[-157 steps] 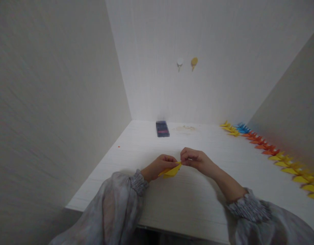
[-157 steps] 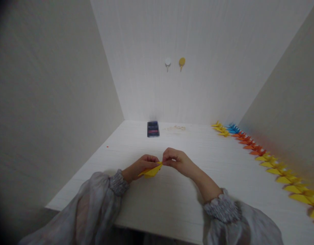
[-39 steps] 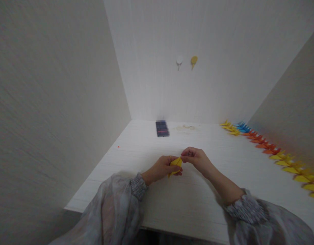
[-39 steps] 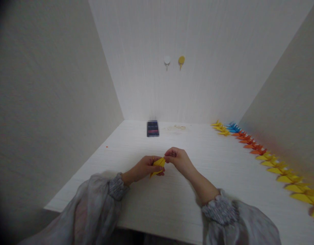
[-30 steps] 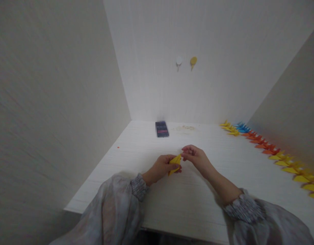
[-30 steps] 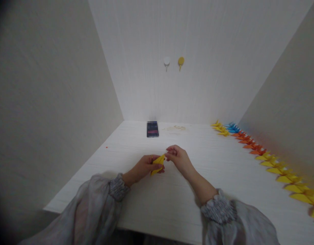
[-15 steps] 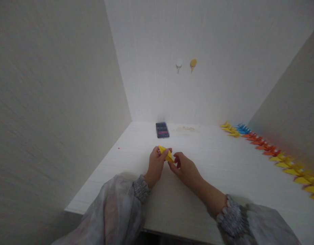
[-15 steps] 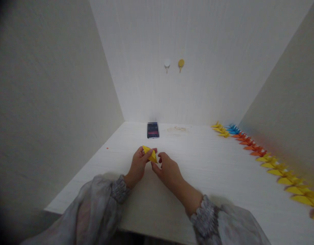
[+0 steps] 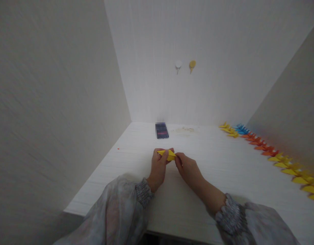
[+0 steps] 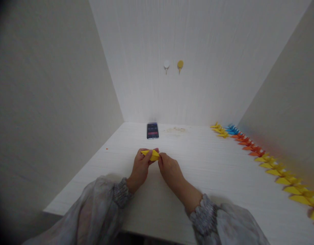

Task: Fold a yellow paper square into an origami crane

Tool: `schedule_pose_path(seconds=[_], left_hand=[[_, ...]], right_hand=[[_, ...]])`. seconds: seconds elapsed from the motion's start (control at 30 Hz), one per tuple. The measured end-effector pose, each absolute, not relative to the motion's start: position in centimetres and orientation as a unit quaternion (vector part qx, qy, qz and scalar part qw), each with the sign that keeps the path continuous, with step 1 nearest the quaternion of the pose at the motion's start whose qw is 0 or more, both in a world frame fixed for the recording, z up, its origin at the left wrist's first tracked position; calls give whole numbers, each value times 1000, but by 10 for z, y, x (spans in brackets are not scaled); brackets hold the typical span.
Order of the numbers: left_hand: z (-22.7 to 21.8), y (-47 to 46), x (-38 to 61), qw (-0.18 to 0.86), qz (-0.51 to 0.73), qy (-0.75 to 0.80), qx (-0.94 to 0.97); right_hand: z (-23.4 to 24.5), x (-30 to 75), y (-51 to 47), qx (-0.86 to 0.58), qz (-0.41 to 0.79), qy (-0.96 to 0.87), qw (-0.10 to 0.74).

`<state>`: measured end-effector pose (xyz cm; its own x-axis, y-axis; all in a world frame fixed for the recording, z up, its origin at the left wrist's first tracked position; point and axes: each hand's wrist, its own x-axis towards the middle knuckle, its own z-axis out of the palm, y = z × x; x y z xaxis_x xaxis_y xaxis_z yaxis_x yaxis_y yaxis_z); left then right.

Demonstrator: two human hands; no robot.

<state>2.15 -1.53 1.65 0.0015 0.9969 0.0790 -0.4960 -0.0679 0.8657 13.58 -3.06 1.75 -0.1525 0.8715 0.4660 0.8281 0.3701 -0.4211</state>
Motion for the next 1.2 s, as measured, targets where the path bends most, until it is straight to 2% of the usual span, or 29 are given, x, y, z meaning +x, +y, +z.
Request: schedule_pose_path(seconds=[0.1,0.3,0.47,0.7,1.0,1.2], left_hand=[[17,-15,21,594,633,324,375],[18,-14,19,601,639,298,376],[18,-15,18,620,616,302,382],[21,-15,16,617,594,343,386],[25,-16,18,673,592,302,327],[25,-17,18,679,593,302,311]], right_hand=[[18,138,-31,-544,59,-752,367],[18,144,-29,-496,244,-681,480],[23,147,-28,-455,353,-616,537],[22,148,-29,-440,372,-587,569],[22,145,-36,-435,348,-568,606],[24,144,-36,-417,373,-567,604]])
